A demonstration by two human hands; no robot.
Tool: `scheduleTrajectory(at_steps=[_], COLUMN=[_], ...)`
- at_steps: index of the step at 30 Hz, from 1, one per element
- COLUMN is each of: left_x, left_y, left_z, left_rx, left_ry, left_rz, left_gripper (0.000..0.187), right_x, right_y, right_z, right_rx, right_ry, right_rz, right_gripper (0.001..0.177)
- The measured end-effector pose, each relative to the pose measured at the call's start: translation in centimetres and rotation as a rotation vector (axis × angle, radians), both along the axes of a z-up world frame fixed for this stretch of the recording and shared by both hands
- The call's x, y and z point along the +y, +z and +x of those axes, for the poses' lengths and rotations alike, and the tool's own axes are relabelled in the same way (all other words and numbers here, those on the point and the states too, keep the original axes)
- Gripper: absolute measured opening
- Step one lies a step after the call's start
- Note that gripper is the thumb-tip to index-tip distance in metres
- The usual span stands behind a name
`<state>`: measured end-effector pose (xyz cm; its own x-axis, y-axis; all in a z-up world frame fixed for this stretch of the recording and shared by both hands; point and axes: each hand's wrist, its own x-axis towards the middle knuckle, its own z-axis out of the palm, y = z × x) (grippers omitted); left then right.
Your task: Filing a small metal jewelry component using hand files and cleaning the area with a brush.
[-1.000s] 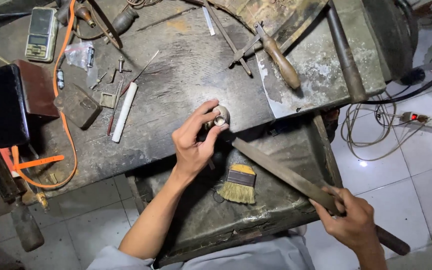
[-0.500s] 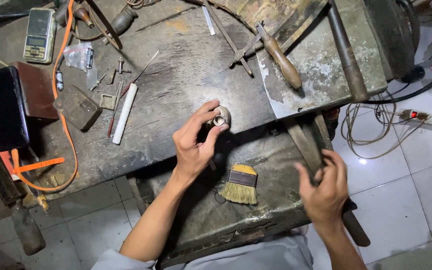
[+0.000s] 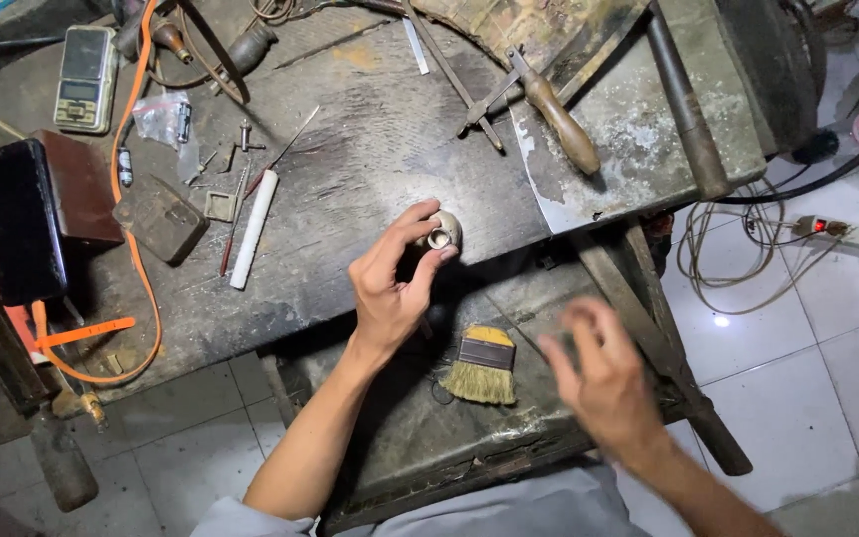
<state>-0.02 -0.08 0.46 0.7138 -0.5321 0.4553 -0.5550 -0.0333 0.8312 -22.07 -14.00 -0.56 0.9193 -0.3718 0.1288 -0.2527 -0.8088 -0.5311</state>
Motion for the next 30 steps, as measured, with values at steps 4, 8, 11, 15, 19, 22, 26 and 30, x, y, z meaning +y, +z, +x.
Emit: scheduleTrajectory(at_steps=[4,8,11,15,19,22,26,30], left_x=[-0.1,0.2,0.5,0.4,0.4,0.7,0.5,0.3], left_y=[-0.1,-0.4,-0.3,-0.1,-0.3,0.0,0.6,0.5], left_z=[0.2,0.2,0.3,0.5,0.6,0.6,0.6,0.3], left_rx=[0.007,-0.001,-0.011,-0.023,-0.038,-0.029,0.006,0.048], left_ry=[0.026,-0.005,-0.031,-0.059,-0.052,-0.061,-0.063,-0.044], left_rz=[-0.033,-0.02,0.007,-0.007,-0.003,0.01,0.017,0.004], left_gripper=[0.022,0.022,0.021,0.021,0.021,0.021,0.018,0.019], right_x=[-5.1,-9.0,-9.7,-11.2,-13.6,-10.2,-2.5,1.7], right_y=[4.8,6.2,5.6,7.3,7.3,7.3,4.3,1.5], right_z=[6.5,14.4,18.0,21.3,23.3,21.0,12.4,5.8], right_rx=[-0.245,-0.216,-0.072,-0.168,-0.212,-0.24,-0.024,0.545], right_ry=[-0.032,0.068,0.111,0.143,0.129,0.072,0.412,0.62], right_rz=[-0.281,-0.313,-0.294,-0.596,-0.618,-0.715,-0.506,-0.042], right_gripper=[0.019,0.055,0.055,0.034,0.031,0.033,0.008,0.051])
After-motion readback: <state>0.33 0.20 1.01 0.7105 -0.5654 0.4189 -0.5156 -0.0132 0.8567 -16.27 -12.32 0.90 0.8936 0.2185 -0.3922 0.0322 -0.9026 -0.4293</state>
